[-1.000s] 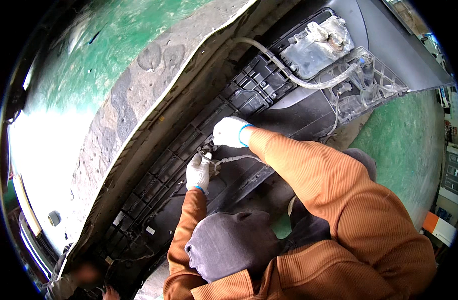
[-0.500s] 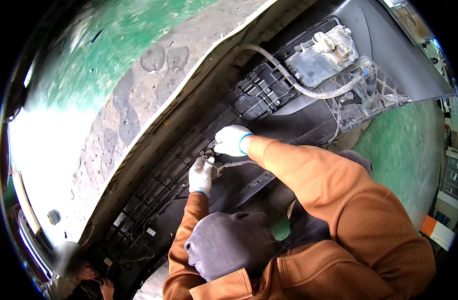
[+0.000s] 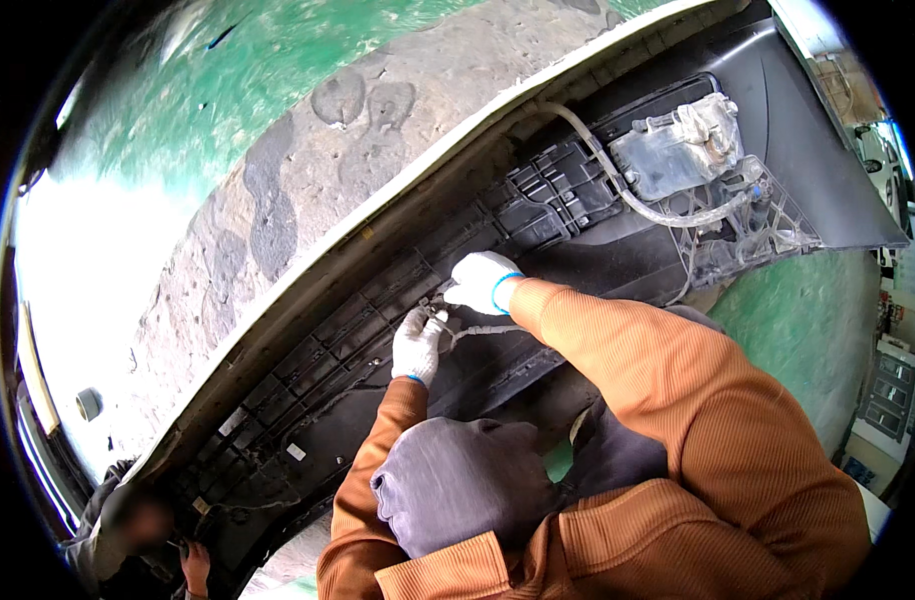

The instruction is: The person works on the rear bumper of a car, removing a small black component and its attached wiring from the bumper's interior. They then reposition the bumper and continue to manipulate the wiring harness and internal components.

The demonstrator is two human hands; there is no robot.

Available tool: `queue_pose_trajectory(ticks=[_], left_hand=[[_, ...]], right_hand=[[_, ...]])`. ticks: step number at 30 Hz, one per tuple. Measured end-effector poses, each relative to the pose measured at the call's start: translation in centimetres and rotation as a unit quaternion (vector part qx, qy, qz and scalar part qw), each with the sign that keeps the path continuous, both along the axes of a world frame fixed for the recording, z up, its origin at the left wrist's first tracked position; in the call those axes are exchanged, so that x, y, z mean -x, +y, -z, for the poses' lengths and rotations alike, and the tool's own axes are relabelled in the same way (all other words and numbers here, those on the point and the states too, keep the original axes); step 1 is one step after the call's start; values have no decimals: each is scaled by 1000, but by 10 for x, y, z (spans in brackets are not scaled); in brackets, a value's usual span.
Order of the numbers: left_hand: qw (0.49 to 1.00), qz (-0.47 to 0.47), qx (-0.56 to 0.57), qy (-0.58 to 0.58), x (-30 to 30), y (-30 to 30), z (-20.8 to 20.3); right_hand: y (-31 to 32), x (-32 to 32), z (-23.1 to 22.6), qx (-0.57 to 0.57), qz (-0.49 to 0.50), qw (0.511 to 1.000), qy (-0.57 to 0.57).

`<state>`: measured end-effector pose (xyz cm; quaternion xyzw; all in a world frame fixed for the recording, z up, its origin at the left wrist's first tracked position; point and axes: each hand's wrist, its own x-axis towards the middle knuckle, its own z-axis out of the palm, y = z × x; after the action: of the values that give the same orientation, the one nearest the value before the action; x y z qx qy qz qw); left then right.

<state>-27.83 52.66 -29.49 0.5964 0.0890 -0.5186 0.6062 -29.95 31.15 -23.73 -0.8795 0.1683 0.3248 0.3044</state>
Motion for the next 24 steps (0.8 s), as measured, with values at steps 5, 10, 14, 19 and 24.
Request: queue_pose_trajectory(ticks=[5,10,14,19,24], left_hand=[[1000,-12,2,15,0,0,1],[1000,-6,-5,-5,1,2,2],[1000,-16,8,-21,2,2,5],[999,-9,-26,-35,3,-2,4],[999,-31,8,-14,3,-2,1]], right_hand=[[0,0,2,4,8,1000,18],[1,-2,3,3,18,1000,25],[2,-3,2,7,22,999,40],[-1,1,2,-4,9,1000,22],[-13,5,5,-135,54,989,20]])
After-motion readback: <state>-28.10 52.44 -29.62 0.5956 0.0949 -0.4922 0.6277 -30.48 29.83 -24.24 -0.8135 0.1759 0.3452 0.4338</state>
